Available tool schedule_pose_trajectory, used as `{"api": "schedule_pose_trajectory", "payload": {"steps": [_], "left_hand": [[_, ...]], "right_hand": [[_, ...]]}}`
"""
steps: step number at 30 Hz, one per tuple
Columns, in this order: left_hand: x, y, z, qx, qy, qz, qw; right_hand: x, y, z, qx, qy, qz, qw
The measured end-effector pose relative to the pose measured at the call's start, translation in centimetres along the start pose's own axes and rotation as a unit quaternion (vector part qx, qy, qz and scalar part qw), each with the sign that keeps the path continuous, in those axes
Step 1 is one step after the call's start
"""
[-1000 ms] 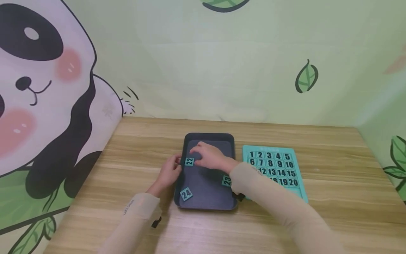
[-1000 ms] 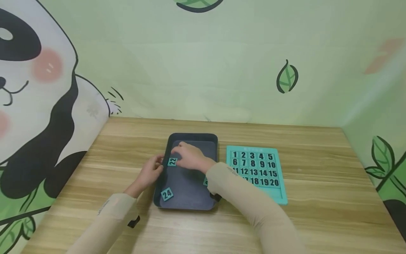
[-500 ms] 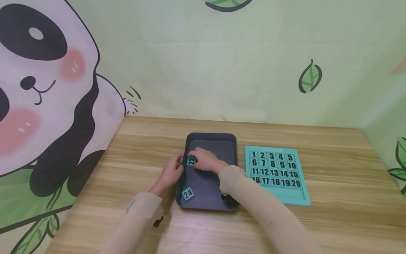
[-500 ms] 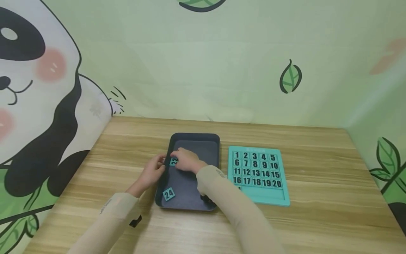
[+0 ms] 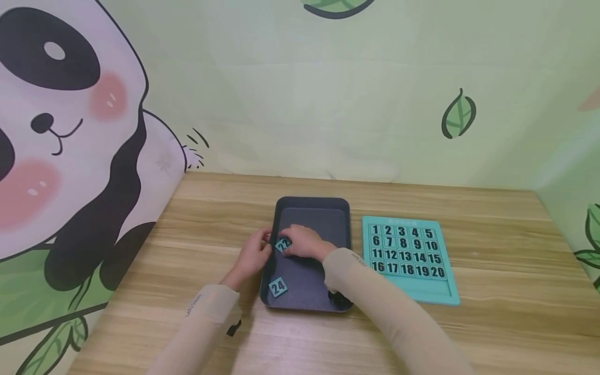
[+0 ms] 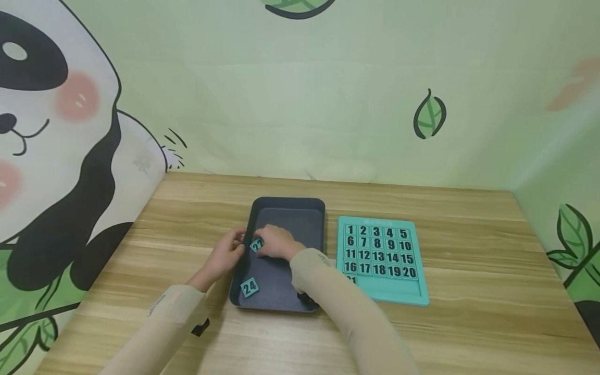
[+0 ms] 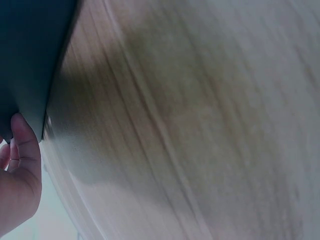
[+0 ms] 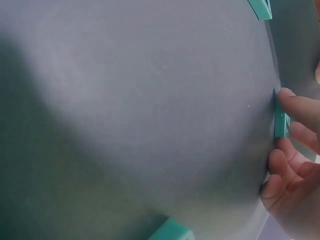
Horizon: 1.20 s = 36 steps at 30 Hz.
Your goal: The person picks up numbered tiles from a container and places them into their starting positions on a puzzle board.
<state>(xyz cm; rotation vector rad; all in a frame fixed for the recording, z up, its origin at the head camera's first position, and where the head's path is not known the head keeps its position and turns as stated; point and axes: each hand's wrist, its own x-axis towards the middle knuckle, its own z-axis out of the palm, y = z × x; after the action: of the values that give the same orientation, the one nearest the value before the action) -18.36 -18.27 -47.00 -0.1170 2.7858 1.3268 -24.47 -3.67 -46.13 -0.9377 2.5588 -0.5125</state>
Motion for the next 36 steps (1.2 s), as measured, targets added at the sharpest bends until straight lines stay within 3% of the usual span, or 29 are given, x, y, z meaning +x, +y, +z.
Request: {"api": "schedule_pose_trajectory", "payload": {"steps": [10,19,36], "left_hand": [[-0.1,0.2,0.3,0.000,-0.001,-0.003,1.0000],[-0.1,0.2,0.4,-0.001,0.005,0.002,1.0000],[-0.2,0.2,0.3,0.005,0.017,0.025,0.9995]], "right_hand": [[-0.4,0.1,-0.1,-0.031,-0.009,-0.018,0.999],[-1.5,0.4,-1.6,-0.051,-0.007,-0.041,0.998],[-8.1,2.2,-4.9,-0.038,-0.007,-0.062,0.997]]}}
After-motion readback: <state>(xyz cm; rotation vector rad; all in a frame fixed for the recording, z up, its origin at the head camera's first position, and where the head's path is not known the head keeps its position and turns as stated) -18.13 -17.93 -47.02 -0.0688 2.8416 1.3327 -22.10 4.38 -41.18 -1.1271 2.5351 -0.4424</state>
